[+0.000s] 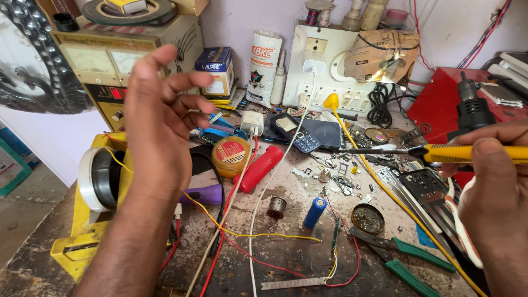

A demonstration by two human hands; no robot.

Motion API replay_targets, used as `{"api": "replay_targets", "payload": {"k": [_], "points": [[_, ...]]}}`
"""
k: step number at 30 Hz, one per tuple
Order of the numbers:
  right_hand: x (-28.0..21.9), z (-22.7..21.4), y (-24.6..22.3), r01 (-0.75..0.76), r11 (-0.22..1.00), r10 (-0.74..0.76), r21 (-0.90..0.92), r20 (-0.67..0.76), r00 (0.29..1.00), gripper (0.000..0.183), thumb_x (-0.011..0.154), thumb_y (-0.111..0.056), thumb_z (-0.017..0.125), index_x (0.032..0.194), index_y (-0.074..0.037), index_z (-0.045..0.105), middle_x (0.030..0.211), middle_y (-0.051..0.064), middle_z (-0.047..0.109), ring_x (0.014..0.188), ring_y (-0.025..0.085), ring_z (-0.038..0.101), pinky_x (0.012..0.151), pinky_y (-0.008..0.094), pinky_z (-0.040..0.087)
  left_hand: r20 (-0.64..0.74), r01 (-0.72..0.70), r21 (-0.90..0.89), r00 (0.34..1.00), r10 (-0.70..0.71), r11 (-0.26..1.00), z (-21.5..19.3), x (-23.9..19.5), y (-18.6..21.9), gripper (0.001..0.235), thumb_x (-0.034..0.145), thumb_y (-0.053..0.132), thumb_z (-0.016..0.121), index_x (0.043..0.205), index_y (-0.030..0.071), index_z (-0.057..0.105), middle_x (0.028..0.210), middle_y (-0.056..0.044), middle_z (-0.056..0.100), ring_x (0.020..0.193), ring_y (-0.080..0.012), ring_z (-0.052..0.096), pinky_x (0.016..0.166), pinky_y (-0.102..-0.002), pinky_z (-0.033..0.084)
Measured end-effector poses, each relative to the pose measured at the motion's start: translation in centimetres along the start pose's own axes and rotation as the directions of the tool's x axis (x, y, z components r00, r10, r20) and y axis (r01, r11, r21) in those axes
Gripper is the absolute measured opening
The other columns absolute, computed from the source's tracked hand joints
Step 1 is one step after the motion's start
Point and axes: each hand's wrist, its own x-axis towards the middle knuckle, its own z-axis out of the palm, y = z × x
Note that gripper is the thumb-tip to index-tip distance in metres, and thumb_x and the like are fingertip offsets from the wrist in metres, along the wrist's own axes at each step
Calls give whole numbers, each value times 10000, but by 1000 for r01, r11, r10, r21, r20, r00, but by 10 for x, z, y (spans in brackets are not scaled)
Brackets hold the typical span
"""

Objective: The person solders wires to a blue cylindrical component using a soldering iron and solder wire. They strip wire ends with pliers, apply solder to the component, and attach wires to both terminals.

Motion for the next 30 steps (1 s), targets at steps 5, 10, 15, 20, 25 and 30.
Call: {"api": "replay_targets", "payload": {"k": [5,10,15,20,25,30], "points": [[3,-3,10,30,995,-32,97,10,999,270,1201,-216,507,1084,27,492,985,160,634,784,195,655,743,303,565,144,-33,183,990,6,982,20,-14,-6,528,1078,511,491,1377,80,546,991,-51,740,797,-101,637,695,-247,500],[5,-4,16,59,994,-59,90,-7,998,281,1190,-208,532,1043,28,501,938,140,626,707,166,650,659,285,554,537,-239,304,842,41,922,47,-34,4,155,1081,166,607,995,80,702,980,-25,785,782,-93,649,677,-249,506],[9,-3,12,111,994,-111,7,-12,994,285,1156,-219,550,1033,37,524,887,126,606,664,155,655,594,272,553,782,-218,399,588,-206,891,63,-51,17,88,973,112,696,1048,97,739,922,0,762,770,-45,685,619,-223,557],[8,0,7,100,994,-101,-43,-17,995,280,1144,-208,548,1013,39,551,883,110,619,660,132,651,601,252,556,381,-4,391,911,-158,921,46,-29,26,185,989,71,604,1121,85,732,921,-2,757,704,-39,627,608,-207,518],[9,2,9,85,995,-87,-46,-38,996,266,1140,-192,571,1006,38,569,835,103,631,629,123,635,597,246,549,80,154,325,979,-189,933,23,-14,37,163,1014,110,620,1136,53,713,880,-9,725,652,-32,547,576,-193,434],[9,6,5,81,997,-81,-1,-58,995,258,1126,-184,585,992,37,573,852,97,631,656,118,631,605,245,552,113,92,429,981,-154,899,21,17,44,151,1000,116,627,1093,41,718,868,40,697,700,-29,583,616,-197,480]]}}
